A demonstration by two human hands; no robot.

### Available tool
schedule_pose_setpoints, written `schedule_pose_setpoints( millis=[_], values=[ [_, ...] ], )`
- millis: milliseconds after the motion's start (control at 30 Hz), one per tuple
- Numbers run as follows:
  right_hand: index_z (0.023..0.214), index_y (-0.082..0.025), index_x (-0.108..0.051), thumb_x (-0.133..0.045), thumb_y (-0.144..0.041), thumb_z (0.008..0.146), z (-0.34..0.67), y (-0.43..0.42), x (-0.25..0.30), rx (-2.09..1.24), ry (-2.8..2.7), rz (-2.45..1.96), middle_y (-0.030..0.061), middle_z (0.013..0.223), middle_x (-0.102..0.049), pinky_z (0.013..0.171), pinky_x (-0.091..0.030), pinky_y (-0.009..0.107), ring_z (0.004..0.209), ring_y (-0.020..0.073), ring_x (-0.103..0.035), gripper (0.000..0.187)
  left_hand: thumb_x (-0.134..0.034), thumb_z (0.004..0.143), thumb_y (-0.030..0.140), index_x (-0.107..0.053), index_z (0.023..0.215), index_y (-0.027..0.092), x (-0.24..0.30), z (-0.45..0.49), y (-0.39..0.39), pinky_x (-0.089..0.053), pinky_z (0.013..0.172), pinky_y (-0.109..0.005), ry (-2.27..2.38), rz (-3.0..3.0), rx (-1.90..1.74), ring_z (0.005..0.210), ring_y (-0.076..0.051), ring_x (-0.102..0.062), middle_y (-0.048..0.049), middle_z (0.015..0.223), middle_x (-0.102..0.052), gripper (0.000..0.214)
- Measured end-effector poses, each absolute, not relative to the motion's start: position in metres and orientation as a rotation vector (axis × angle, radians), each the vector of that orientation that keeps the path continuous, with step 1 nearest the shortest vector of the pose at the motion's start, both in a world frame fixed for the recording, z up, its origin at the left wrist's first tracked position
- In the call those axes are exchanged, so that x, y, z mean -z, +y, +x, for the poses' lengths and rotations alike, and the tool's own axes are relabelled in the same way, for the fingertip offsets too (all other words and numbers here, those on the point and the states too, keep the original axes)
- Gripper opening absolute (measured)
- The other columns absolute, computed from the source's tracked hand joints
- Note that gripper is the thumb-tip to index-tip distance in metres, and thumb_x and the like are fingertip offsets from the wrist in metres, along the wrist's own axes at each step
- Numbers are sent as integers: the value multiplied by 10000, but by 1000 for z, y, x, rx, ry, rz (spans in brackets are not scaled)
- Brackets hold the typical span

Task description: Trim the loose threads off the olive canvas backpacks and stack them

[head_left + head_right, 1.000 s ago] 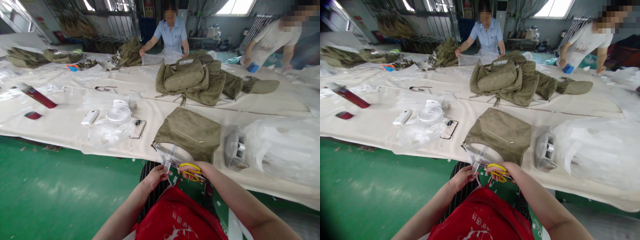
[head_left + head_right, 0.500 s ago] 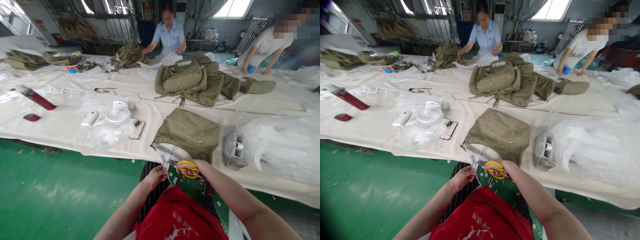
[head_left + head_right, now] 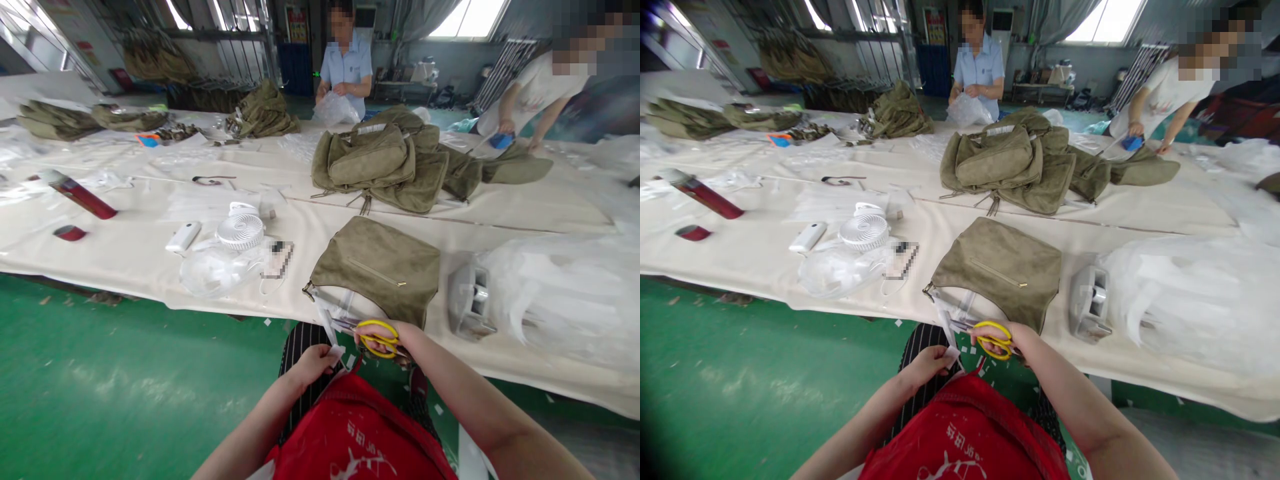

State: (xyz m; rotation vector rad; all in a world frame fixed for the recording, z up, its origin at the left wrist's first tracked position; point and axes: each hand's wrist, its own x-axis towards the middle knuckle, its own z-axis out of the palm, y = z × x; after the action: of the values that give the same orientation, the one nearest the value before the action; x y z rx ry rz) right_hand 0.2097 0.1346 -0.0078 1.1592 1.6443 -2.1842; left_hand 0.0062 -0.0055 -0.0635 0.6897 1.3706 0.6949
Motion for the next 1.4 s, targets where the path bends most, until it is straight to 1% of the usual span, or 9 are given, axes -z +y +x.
schedule_pose_setpoints(
  millis=[67, 133, 200, 300, 467, 733, 1000, 1233, 1400],
  values=[
    [946, -183, -578, -497, -528, 792, 212, 133, 5, 2227, 1510, 1072, -37, 554, -520, 436, -384, 224, 416, 96, -438, 386, -688, 636, 291, -605, 585, 147, 64, 10, -8, -434, 649, -234, 1392, 783, -768, 714, -157, -580, -39, 731, -650, 174],
    [924, -167, -574, -498, -527, 793, 215, 131, 3, 2268, 1444, 1063, -30, 562, -516, 450, -379, 226, 449, 106, -461, 391, -692, 629, 268, -629, 576, 149, 64, 16, -7, -444, 744, -244, 1318, 803, -850, 838, -187, -590, -58, 861, -666, 145],
    [897, -160, -578, -530, -522, 773, 216, 131, 2, 2267, 1423, 1081, -33, 555, -505, 448, -373, 225, 453, 106, -459, 386, -683, 644, 282, -681, 706, 143, 63, 24, -4, -443, 814, -265, 1183, 708, -906, 889, -197, -592, -65, 925, -667, 152],
    [858, -162, -593, -571, -484, 758, 217, 131, -3, 2293, 1412, 1047, -41, 534, -494, 450, -370, 213, 442, 94, -452, 338, -674, 674, 333, -683, 898, 117, 61, 35, -4, -447, 845, -301, 1022, 515, -920, 865, -198, -610, -74, 866, -680, 311],
    [819, -160, -610, -557, -442, 774, 217, 131, -14, 2265, 1452, 1003, -47, 507, -490, 432, -351, 191, 427, 80, -452, 290, -733, 639, 352, -687, 876, 98, 49, 24, -22, -453, 864, -319, 961, 322, -957, 839, -203, -625, -97, 850, -687, 350],
    [887, -168, -645, -609, -462, 738, 201, 123, -3, 2057, 1458, 865, -15, 601, -586, 522, -451, 230, 487, 108, -549, 332, -756, 643, 350, -695, 912, 118, 26, -24, -59, -458, 846, -282, 1128, 251, -1031, 859, -177, -616, -109, 925, -676, 360],
    [984, -161, -631, -572, -515, 767, 171, 122, 4, 1913, 1505, 699, 8, 677, -602, 502, -468, 213, 506, 107, -576, 420, -535, 811, 423, -648, 662, 151, 19, -22, -60, -413, 690, -233, 1466, 1167, -830, 717, -137, -533, -32, 755, -578, 329],
    [1017, -160, -592, -520, -583, 782, 163, 126, 3, 1753, 1558, 626, -5, 684, -589, 491, -463, 216, 484, 94, -556, 489, -454, 863, 387, -649, 729, 172, 19, -7, -65, -414, 726, -222, 1494, 1300, -771, 773, -137, -538, -27, 783, -570, 319],
    [932, -160, -579, -516, -600, 770, 160, 119, -17, 1684, 1622, 620, 1, 686, -592, 482, -451, 227, 496, 104, -548, 472, -456, 870, 423, -678, 843, 166, 24, -2, -73, -420, 795, -238, 1334, 1201, -874, 840, -153, -564, -53, 887, -625, 340]
  ],
)
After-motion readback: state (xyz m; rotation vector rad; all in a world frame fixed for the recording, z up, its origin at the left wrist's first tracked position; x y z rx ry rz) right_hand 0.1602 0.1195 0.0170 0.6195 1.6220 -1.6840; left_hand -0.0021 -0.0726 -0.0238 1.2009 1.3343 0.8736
